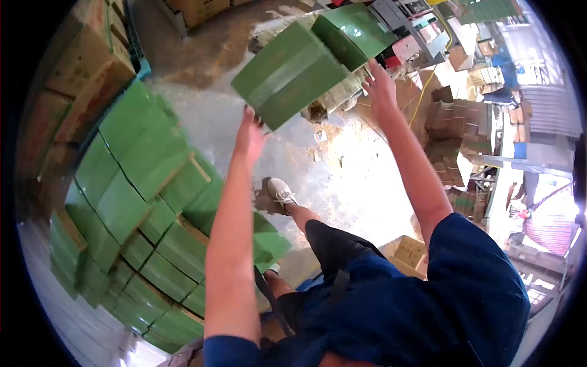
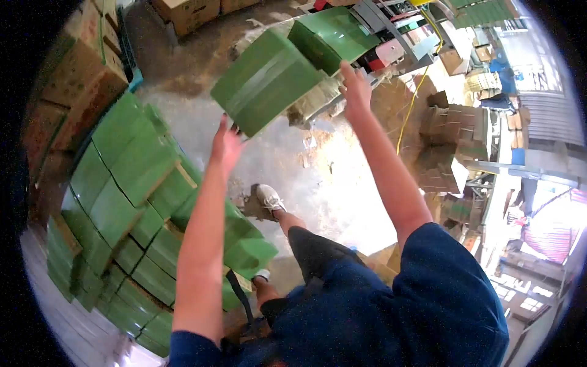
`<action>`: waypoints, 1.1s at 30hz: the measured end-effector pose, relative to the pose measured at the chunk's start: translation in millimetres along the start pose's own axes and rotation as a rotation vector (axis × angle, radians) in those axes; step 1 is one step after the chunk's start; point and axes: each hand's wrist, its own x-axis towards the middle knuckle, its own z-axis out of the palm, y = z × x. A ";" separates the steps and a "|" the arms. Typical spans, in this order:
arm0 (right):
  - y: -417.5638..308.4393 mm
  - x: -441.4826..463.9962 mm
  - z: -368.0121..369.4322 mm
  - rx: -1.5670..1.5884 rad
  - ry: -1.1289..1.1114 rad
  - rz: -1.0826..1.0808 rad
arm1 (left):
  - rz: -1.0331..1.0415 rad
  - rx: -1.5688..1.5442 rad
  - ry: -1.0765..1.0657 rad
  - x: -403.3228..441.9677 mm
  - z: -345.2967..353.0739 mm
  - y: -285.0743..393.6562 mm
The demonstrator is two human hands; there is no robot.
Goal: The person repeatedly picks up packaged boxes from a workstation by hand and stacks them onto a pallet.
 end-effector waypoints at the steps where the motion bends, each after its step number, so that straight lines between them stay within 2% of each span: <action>1: -3.3 29.3 8.3 0.080 -0.001 0.131 | 0.053 0.022 0.110 21.8 11.2 -7.7; 2: -5.4 55.4 12.2 0.157 0.003 0.244 | 0.108 0.036 0.202 48.5 21.3 -20.6; 3: -12.1 64.4 20.4 0.161 0.012 0.240 | 0.118 -0.056 0.224 62.6 12.5 -39.4; 5: -33.5 64.8 39.6 0.266 -0.010 0.430 | 0.068 -0.257 0.066 58.7 21.2 -52.7; 6: -27.6 74.9 33.6 0.271 -0.035 0.322 | 0.017 -0.357 0.030 59.0 10.2 -62.4; 8: -20.3 81.5 21.0 0.345 -0.199 0.288 | -0.031 -0.462 -0.028 65.1 -0.6 -68.7; 10: -9.3 103.6 18.7 0.347 -0.141 0.421 | 0.097 -0.609 0.011 68.0 24.2 -52.7; 12: -1.0 117.2 16.5 0.359 -0.144 0.422 | 0.100 -0.543 0.180 68.9 25.7 -50.4; 14: -14.6 95.6 24.2 0.417 -0.084 0.537 | 0.223 -0.539 0.130 61.1 35.3 -41.8; 15: -26.3 67.1 29.6 0.402 -0.055 0.565 | 0.239 -0.448 0.196 47.4 35.7 -35.5; 16: -15.4 65.2 11.7 0.413 -0.216 0.586 | 0.259 -0.463 0.229 26.0 23.5 -39.9; 17: -35.2 0.0 31.6 0.397 -0.204 0.568 | 0.279 -0.498 0.228 1.4 13.2 -45.6; 18: -27.1 -23.7 26.2 0.305 -0.169 0.502 | 0.293 -0.533 0.227 -29.4 5.5 -54.9; 19: -13.3 -47.5 16.6 0.210 -0.126 0.435 | 0.265 -0.536 0.315 -75.4 0.1 -65.7; 20: -3.6 -88.2 21.5 0.199 -0.182 0.304 | 0.242 -0.540 0.399 -126.2 -6.9 -75.2; 21: 27.9 -92.3 0.4 0.140 -0.184 0.361 | 0.209 -0.621 0.387 -180.9 -20.1 -92.4; 23: 65.2 -150.2 3.1 -0.092 -0.282 0.245 | 0.103 -0.588 0.645 -281.9 -54.0 -144.7; 24: 75.4 -184.0 20.3 -0.179 -0.339 0.176 | 0.119 -0.518 0.815 -324.2 -52.6 -166.0; 26: 114.0 -216.7 38.6 -0.209 -0.552 0.363 | 0.133 -0.594 1.005 -388.3 -52.6 -204.4; 28: 173.0 -248.1 59.9 -0.314 -0.689 0.333 | 0.053 -0.814 1.031 -428.6 -54.8 -238.8; 30: 218.2 -278.9 82.0 -0.383 -0.776 0.344 | 0.112 -0.891 1.064 -455.3 -73.7 -289.3; 31: 238.8 -291.7 89.5 -0.343 -0.793 0.405 | 0.166 -0.946 1.112 -460.9 -84.5 -306.8; 32: 250.2 -304.8 96.7 -0.234 -0.862 0.538 | 0.150 -0.962 1.112 -468.6 -88.2 -318.5; 33: 258.6 -316.0 97.7 -0.229 -0.858 0.664 | 0.226 -1.059 1.083 -474.1 -90.5 -330.4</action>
